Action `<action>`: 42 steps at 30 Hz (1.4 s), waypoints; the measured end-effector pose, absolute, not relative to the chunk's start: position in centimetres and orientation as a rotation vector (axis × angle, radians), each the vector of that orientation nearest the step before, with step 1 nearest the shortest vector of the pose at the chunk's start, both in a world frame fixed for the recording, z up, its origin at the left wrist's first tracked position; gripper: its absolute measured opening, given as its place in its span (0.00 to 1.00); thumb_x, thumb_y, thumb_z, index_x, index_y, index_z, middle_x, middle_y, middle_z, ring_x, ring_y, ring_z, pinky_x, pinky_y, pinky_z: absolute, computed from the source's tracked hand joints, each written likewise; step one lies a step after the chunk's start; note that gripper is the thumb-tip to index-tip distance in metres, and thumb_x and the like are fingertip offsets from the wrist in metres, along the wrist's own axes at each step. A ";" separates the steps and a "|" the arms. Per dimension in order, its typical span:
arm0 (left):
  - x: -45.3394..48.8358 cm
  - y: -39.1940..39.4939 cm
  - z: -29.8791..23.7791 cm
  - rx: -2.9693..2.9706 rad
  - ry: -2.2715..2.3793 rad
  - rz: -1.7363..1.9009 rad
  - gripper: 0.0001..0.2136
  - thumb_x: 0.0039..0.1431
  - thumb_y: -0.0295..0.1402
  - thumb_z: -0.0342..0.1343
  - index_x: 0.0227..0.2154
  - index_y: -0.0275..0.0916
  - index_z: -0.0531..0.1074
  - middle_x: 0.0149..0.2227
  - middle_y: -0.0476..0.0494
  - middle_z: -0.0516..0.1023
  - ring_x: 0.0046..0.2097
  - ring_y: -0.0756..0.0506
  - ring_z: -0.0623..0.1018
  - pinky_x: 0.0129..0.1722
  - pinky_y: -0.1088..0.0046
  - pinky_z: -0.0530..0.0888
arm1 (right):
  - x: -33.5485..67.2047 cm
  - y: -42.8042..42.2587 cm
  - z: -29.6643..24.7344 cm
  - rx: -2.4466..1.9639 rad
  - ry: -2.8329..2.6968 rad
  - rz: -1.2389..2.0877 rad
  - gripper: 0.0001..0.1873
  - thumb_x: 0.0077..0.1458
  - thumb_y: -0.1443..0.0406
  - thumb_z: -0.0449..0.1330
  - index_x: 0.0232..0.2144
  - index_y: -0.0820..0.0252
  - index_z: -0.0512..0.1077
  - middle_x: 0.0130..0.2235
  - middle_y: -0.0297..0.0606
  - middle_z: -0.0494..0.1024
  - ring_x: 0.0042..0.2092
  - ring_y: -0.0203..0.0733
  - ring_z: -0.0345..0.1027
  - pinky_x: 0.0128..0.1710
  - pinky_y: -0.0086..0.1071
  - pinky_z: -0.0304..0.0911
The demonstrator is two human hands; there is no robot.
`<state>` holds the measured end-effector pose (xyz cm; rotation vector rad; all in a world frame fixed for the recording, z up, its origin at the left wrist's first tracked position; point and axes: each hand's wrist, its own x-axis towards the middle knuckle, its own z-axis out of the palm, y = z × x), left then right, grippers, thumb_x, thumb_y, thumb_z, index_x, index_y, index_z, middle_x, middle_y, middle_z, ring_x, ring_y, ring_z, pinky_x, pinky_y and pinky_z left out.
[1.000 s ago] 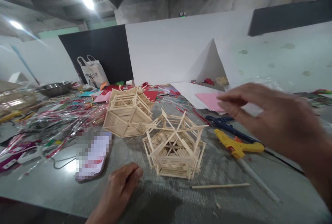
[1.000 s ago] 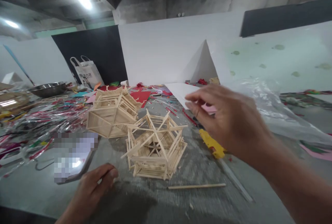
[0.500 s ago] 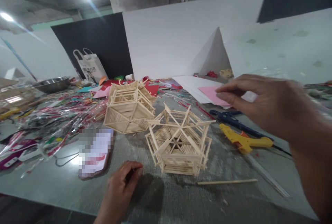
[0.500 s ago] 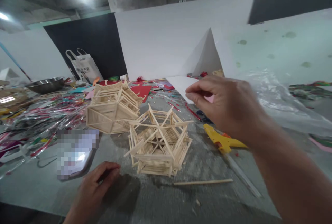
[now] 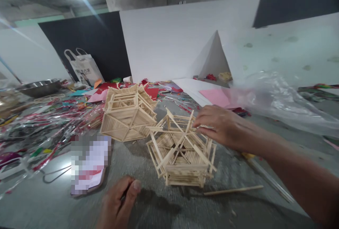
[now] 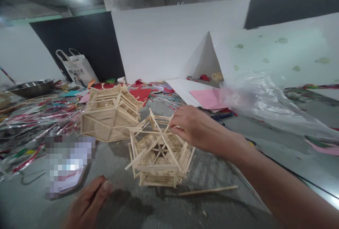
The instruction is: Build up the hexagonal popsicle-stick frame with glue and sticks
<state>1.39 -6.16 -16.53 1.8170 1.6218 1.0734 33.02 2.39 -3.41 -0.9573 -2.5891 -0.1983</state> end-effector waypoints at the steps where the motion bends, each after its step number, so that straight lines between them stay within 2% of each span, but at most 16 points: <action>1: 1.3 -6.1 -16.6 1.837 1.597 1.055 0.23 0.61 0.50 0.46 0.17 0.39 0.61 0.17 0.53 0.61 0.21 0.52 0.63 0.22 0.79 0.61 | 32.8 2.5 -3.8 -0.952 -2.617 -0.203 0.08 0.63 0.67 0.55 0.35 0.59 0.75 0.35 0.37 0.74 0.39 0.41 0.65 0.41 0.35 0.56; 4: 1.3 -6.0 -16.7 1.865 1.551 1.030 0.22 0.61 0.49 0.46 0.17 0.39 0.62 0.18 0.53 0.61 0.21 0.52 0.64 0.22 0.79 0.61 | 32.1 2.8 -4.9 -0.994 -2.679 -0.243 0.05 0.61 0.67 0.58 0.33 0.60 0.74 0.33 0.36 0.73 0.38 0.42 0.64 0.41 0.36 0.54; 11: 1.8 -6.5 -16.3 1.786 1.590 1.069 0.23 0.60 0.50 0.47 0.18 0.39 0.63 0.19 0.53 0.60 0.23 0.52 0.63 0.23 0.78 0.60 | 31.0 3.0 -5.5 -1.014 -2.668 -0.388 0.08 0.59 0.71 0.57 0.28 0.61 0.72 0.29 0.36 0.72 0.35 0.42 0.63 0.39 0.35 0.52; 21: 0.9 -6.1 -16.9 1.865 1.575 1.007 0.22 0.61 0.49 0.46 0.17 0.39 0.60 0.18 0.53 0.59 0.21 0.52 0.63 0.22 0.79 0.60 | 31.0 2.9 -5.2 -1.065 -2.722 -0.403 0.08 0.60 0.71 0.55 0.29 0.61 0.71 0.29 0.36 0.71 0.35 0.42 0.64 0.39 0.36 0.52; 35: 0.8 -6.1 -17.2 1.878 1.577 0.996 0.22 0.61 0.48 0.46 0.18 0.38 0.63 0.18 0.53 0.59 0.22 0.53 0.64 0.23 0.80 0.60 | 30.9 2.6 -5.1 -1.089 -2.710 -0.310 0.08 0.60 0.72 0.55 0.28 0.62 0.70 0.28 0.35 0.70 0.34 0.41 0.63 0.39 0.35 0.53; 42: 0.9 -6.0 -17.0 1.941 1.550 1.010 0.21 0.62 0.46 0.46 0.18 0.38 0.64 0.18 0.53 0.62 0.22 0.53 0.65 0.22 0.80 0.62 | 30.4 2.6 -4.9 -1.216 -2.683 -0.328 0.03 0.59 0.69 0.59 0.32 0.62 0.70 0.30 0.37 0.71 0.34 0.43 0.65 0.39 0.34 0.54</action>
